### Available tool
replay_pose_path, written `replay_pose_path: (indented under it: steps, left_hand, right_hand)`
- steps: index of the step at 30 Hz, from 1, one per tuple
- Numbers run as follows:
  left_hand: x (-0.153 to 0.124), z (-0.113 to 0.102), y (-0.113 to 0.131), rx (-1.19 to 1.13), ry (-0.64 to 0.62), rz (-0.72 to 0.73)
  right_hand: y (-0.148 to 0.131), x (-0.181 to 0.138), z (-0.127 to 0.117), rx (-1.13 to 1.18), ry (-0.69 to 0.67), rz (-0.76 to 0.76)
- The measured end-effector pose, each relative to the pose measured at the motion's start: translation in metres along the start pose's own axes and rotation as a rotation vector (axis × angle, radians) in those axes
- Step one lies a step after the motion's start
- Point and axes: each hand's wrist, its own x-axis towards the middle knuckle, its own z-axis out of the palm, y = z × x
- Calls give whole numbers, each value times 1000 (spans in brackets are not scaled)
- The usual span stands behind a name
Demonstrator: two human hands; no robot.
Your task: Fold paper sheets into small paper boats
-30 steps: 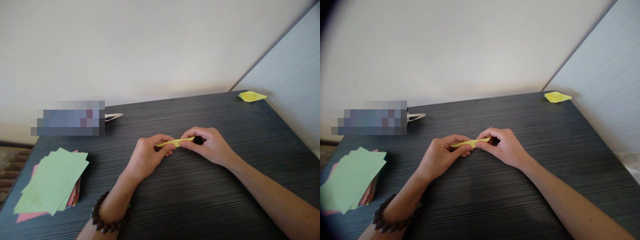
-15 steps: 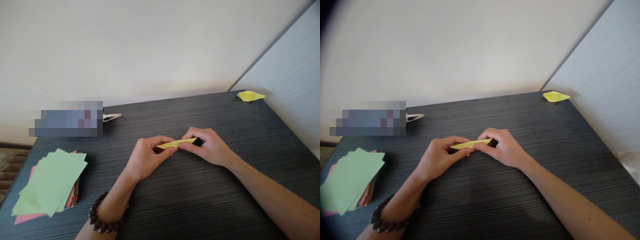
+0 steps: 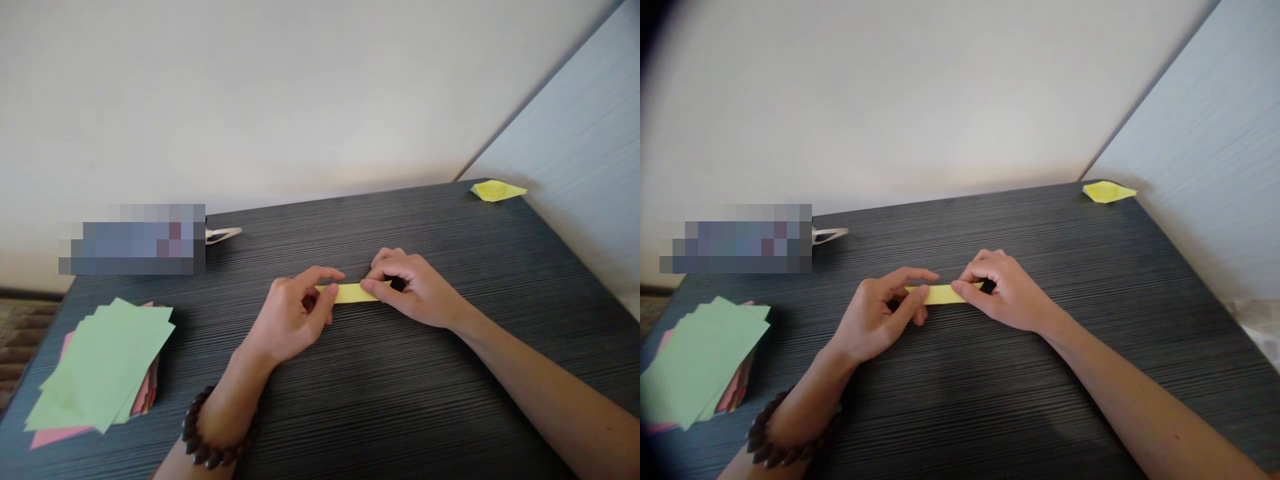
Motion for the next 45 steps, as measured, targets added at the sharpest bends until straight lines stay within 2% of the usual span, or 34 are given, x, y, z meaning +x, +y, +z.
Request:
replay_pose_path:
  steps: [2,4,9,11,14,17,22,31,38,45]
  left_hand:
    - [-1,1,-3,281,81,106]
    - [0,1,-6,441,115,184]
    - [4,2,-9,462,14,365]
    - [4,3,-9,440,-49,386]
    - [4,4,-6,457,-111,356]
    - [3,6,-1,494,-115,305]
    - [0,9,6,555,-73,207]
    - [0,15,7,628,-7,117]
    - [1,9,8,602,-66,94]
    - [1,1,5,553,-137,103]
  right_hand:
    - [1,0,1,-92,-28,-28]
    - [2,1,3,-185,-49,-42]
    - [2,1,6,-272,0,-8]
    - [2,1,7,-284,-3,-19]
    - [1,1,6,-334,-41,-69]
    - [1,1,4,-373,-90,-92]
    - [-1,2,1,-367,-147,-42]
    - [-3,0,4,-309,-162,26]
    - [-3,1,-4,-249,-225,81]
    - [-9,-1,5,-275,-120,85]
